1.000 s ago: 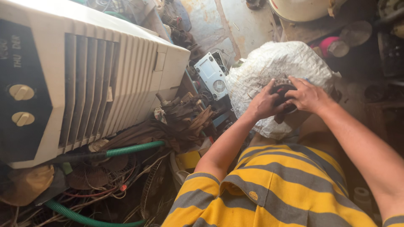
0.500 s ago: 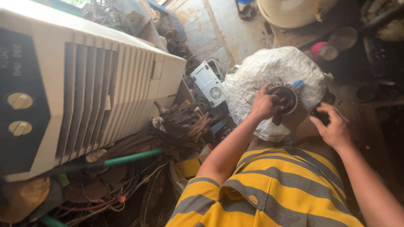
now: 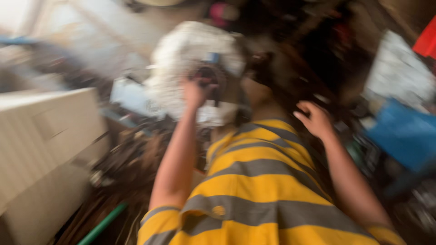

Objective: The person uses a hammer and metal rod to strike a circular electrical component, then uses pliers to cut and pull out copper wires. The person repeatedly strikes the component and removes wire sections, working over a white sack in a cluttered workshop.

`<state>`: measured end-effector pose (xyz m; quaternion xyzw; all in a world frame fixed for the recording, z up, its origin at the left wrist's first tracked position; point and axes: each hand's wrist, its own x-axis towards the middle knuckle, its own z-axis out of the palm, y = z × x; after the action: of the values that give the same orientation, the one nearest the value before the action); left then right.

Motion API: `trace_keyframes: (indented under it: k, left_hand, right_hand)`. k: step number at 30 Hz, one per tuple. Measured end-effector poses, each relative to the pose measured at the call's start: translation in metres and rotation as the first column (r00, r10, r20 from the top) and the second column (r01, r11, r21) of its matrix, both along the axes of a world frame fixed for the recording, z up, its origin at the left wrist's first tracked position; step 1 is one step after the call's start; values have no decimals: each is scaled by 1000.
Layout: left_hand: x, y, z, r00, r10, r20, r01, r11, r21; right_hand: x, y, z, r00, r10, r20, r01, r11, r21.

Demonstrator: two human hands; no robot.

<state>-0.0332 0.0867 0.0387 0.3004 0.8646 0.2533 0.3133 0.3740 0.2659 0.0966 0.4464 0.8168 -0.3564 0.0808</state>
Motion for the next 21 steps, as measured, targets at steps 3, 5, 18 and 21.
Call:
trace_keyframes:
  k: [3, 5, 18, 21]
  left_hand:
    - [2, -6, -2, 999, -10, -37, 10, 1000, 5]
    - [4, -12, 4, 997, 79, 12, -80, 996, 41]
    - [22, 16, 23, 989, 110, -99, -135, 942, -306]
    - [32, 9, 21, 965, 150, -214, -191, 964, -183]
  right_hand:
    - [23, 18, 20, 998, -53, 14, 52, 995, 88]
    - [29, 32, 37, 990, -137, 38, 132, 986, 105]
    - [60, 189, 112, 908, -377, -184, 419, 805, 421]
    - [109, 231, 126, 906, -311, -288, 422, 587, 691]
